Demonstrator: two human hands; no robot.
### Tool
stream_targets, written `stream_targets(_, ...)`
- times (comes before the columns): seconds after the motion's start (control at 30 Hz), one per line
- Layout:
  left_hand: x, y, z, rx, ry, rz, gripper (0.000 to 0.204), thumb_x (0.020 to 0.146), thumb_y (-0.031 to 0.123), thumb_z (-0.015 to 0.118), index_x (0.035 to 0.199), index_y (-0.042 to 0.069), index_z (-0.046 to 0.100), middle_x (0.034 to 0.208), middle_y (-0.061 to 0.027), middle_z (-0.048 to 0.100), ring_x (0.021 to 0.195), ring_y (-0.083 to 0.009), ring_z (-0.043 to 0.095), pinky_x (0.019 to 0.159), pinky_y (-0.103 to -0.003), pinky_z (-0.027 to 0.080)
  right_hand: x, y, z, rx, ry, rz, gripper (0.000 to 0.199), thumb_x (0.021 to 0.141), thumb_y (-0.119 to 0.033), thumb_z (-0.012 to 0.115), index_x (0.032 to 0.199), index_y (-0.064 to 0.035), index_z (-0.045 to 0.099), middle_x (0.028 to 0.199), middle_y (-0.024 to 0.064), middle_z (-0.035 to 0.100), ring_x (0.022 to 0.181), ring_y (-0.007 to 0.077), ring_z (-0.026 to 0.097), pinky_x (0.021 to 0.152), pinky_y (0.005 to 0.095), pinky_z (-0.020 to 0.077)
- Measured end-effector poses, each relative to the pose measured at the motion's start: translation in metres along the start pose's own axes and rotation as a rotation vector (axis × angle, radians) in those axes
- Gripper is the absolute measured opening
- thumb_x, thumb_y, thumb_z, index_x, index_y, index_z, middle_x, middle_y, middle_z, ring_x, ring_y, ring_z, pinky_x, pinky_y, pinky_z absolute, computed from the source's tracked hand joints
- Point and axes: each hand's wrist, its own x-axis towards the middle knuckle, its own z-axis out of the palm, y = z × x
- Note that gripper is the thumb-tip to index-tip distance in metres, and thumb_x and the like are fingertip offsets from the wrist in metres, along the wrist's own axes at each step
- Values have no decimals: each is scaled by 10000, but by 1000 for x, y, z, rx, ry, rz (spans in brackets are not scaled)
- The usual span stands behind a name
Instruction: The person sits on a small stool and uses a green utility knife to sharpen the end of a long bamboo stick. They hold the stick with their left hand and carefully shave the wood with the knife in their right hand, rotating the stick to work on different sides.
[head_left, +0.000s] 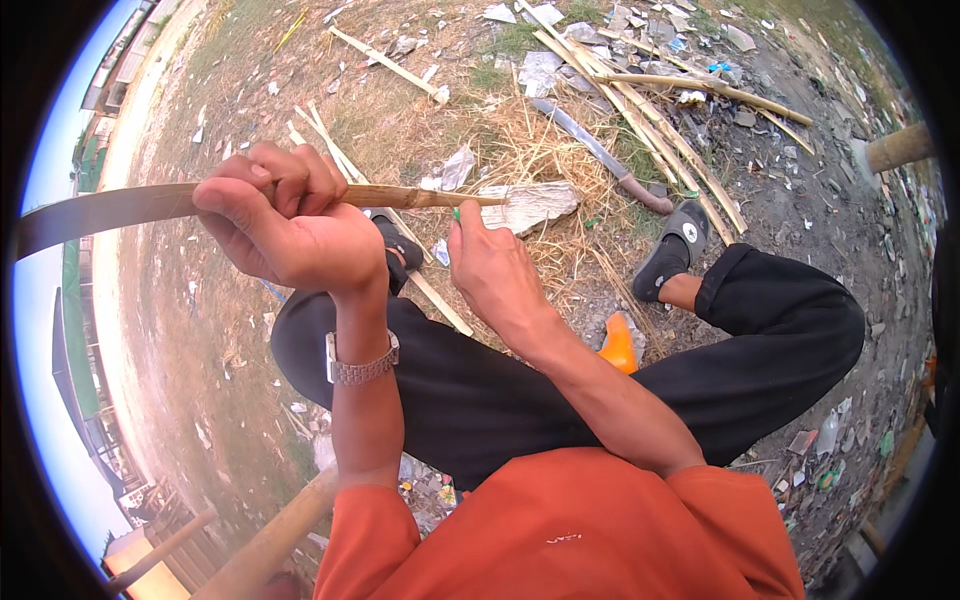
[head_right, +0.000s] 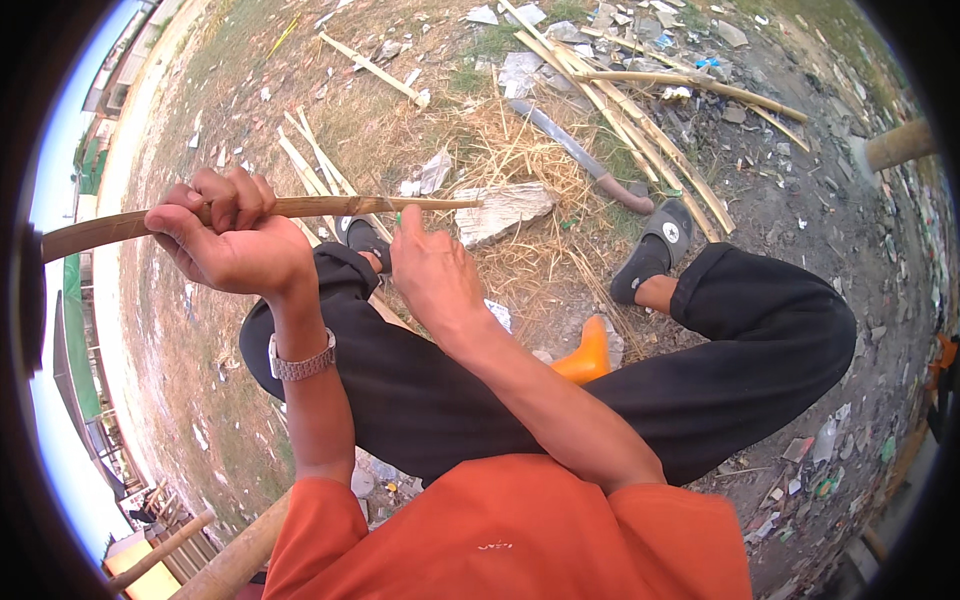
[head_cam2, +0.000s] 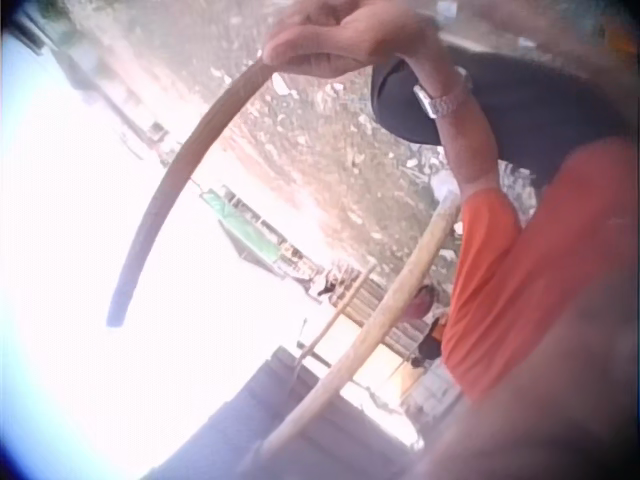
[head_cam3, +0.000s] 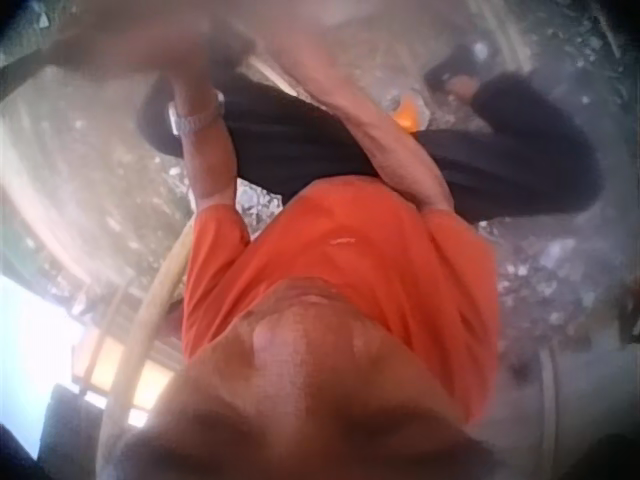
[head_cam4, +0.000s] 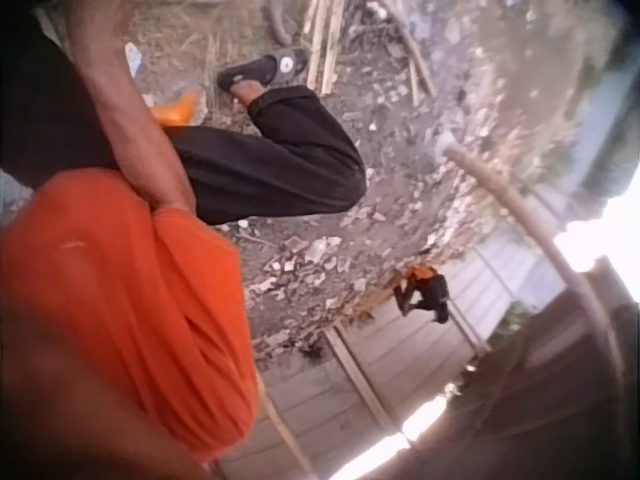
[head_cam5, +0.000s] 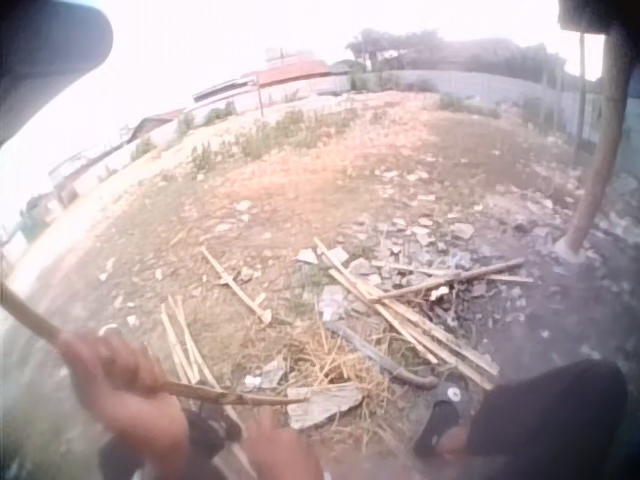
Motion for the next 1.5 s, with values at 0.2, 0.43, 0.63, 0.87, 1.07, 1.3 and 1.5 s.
stream_targets(0.2,-3,1,0,-10,-15,21,389,990,416,396,750,120,321,555,31,255,434,-41,169,380,-191,144,6,42,21,-67,-39,70,207,941,-228,416,983,-26,397,711,308,593,734,496,594,679,568,467)
stream_targets(0.43,-3,-2,3,-28,-66,21,379,995,413,382,759,117,358,555,41,231,441,-46,154,395,-216,118,9,47,27,-62,-31,51,232,940,-218,407,1002,3,437,729,305,602,749,483,605,689,556,475)
stream_targets(0.63,-2,-1,3,-13,-30,-13,372,990,423,389,772,123,366,562,43,229,448,-46,162,402,-216,127,6,37,22,55,5,33,237,953,-224,409,973,10,435,701,296,591,690,483,585,657,559,447)
stream_targets(0.87,2,0,2,-8,32,-26,395,993,408,398,734,128,293,544,36,248,436,-38,166,385,-200,134,17,44,26,0,3,83,227,938,-211,395,977,12,417,732,305,606,753,493,602,691,554,479)
stream_targets(1.07,0,1,0,24,57,-5,408,993,404,399,718,132,270,551,41,238,438,-36,150,380,-200,120,18,50,42,1,14,94,200,931,-202,394,951,-3,407,723,302,603,742,486,607,678,559,482)
stream_targets(1.3,7,-3,-1,-10,101,6,379,998,383,396,742,125,289,557,39,232,437,-30,139,373,-197,118,35,49,42,-54,39,65,203,922,-186,398,964,11,416,727,292,610,732,470,618,669,542,497)
stream_targets(1.5,-2,3,-3,-9,77,-45,385,997,391,394,735,130,286,555,40,230,436,-33,142,370,-198,108,24,93,59,-56,-22,143,205,914,-174,386,973,15,443,783,316,619,770,469,630,713,537,509)
